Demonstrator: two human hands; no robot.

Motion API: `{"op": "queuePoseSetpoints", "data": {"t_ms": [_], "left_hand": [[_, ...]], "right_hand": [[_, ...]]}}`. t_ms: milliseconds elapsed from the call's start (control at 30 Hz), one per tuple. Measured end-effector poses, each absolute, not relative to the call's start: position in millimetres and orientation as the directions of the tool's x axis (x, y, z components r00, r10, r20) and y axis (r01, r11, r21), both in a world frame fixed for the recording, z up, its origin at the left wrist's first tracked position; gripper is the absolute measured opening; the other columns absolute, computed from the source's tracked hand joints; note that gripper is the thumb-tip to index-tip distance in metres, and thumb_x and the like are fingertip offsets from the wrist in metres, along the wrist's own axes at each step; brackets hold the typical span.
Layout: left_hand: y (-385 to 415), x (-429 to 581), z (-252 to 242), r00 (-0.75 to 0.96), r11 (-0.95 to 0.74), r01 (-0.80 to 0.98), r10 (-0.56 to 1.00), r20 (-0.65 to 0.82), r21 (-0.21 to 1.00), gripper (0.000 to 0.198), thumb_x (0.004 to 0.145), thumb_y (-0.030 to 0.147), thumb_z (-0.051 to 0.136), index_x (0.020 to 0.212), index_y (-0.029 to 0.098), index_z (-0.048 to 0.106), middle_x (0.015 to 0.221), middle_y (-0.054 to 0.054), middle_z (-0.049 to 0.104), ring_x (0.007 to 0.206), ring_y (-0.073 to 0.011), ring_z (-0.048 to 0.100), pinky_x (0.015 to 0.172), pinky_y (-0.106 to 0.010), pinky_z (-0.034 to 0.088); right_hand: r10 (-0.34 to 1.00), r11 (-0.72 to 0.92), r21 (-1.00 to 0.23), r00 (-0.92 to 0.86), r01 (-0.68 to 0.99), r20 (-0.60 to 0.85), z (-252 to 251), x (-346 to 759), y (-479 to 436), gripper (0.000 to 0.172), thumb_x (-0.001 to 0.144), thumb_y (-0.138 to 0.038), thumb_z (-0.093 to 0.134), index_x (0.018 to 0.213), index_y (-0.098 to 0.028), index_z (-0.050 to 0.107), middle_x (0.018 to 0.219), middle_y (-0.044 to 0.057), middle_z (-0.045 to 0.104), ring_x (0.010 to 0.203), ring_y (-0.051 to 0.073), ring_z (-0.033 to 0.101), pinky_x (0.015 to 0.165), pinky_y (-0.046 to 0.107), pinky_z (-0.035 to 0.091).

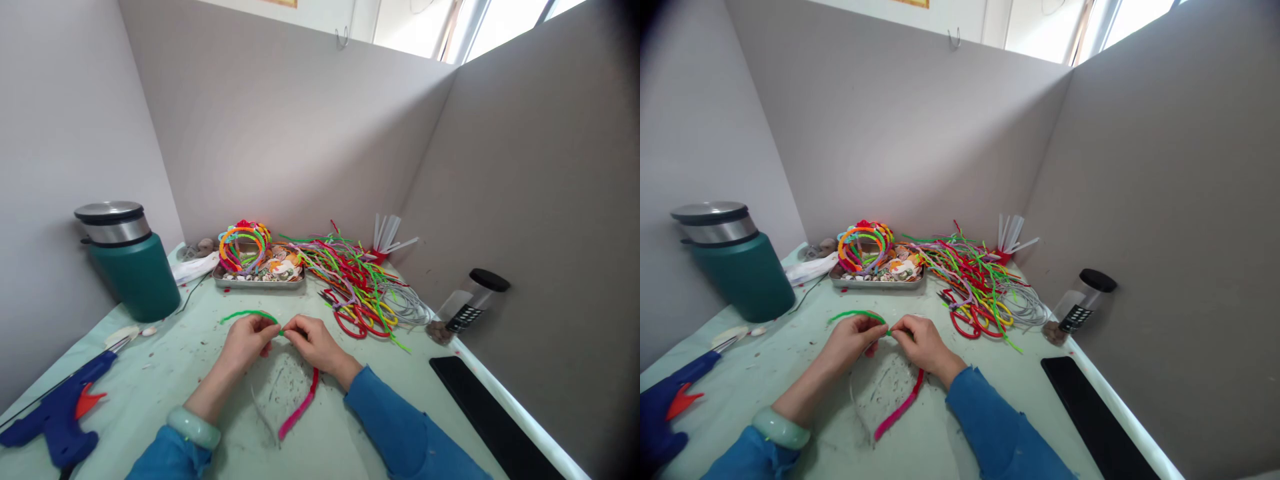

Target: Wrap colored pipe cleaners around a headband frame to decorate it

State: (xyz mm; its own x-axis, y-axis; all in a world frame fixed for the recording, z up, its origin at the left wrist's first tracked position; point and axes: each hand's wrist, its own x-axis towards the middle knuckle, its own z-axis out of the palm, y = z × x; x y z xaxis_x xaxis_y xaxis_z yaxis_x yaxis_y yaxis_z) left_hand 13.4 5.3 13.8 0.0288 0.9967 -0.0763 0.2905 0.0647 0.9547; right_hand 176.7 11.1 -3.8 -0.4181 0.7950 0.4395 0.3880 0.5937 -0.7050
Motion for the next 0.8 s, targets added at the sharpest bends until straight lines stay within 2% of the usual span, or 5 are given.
{"op": "queuePoseSetpoints", "data": {"t_ms": [233,467,600,700,800], "left_hand": [[4,13,13,0.045,0.264,-0.005,0.964,-0.264,0.964,0.029,0.054,0.034,0.068,0.067,0.014,0.052,0.054,0.004,0.054,0.034,-0.0073,0.044,0.031,-0.020,0.033],[5,16,10,-0.021,0.161,0.102,0.987,-0.159,0.982,0.031,0.061,0.044,0.062,0.069,0.015,0.055,0.057,0.001,0.058,0.035,-0.0076,0.045,0.034,-0.021,0.037],[6,14,9,-0.039,-0.059,0.379,0.996,0.080,0.924,0.023,0.068,0.038,0.058,0.078,0.018,0.061,0.067,0.000,0.063,0.051,-0.0130,0.057,0.047,-0.023,0.045],[3,14,7,0.082,-0.343,0.616,0.923,0.376,0.709,0.018,0.074,0.027,0.052,0.085,0.022,0.065,0.089,-0.003,0.065,0.069,-0.0139,0.060,0.065,-0.025,0.046],[2,14,4,0.200,-0.460,0.699,0.860,0.469,0.547,0.024,0.077,0.020,0.047,0.091,0.023,0.066,0.096,-0.004,0.064,0.083,-0.0160,0.058,0.075,-0.026,0.044]], "right_hand": [[0.753,0.652,-0.646,-0.439,0.396,0.491,-5,176,7,0.010,0.082,-0.022,0.051,0.081,-0.016,0.058,0.076,0.002,0.061,0.070,0.012,0.054,0.067,0.023,0.039],[0.833,0.548,-0.743,-0.332,0.385,0.442,-8,176,12,0.011,0.082,-0.023,0.049,0.080,-0.017,0.059,0.070,0.000,0.059,0.065,0.012,0.053,0.062,0.022,0.039],[0.875,0.479,-0.795,-0.273,0.372,0.400,-11,177,17,0.013,0.080,-0.024,0.049,0.078,-0.016,0.058,0.065,-0.001,0.057,0.060,0.011,0.050,0.058,0.021,0.038],[0.884,0.463,-0.810,-0.262,0.360,0.388,-13,177,19,0.014,0.080,-0.025,0.048,0.078,-0.016,0.058,0.065,-0.001,0.057,0.060,0.011,0.049,0.057,0.021,0.038],[0.883,0.462,-0.814,-0.263,0.352,0.388,-15,177,19,0.015,0.081,-0.026,0.048,0.079,-0.016,0.059,0.066,0.000,0.057,0.061,0.011,0.050,0.057,0.022,0.038]]}}
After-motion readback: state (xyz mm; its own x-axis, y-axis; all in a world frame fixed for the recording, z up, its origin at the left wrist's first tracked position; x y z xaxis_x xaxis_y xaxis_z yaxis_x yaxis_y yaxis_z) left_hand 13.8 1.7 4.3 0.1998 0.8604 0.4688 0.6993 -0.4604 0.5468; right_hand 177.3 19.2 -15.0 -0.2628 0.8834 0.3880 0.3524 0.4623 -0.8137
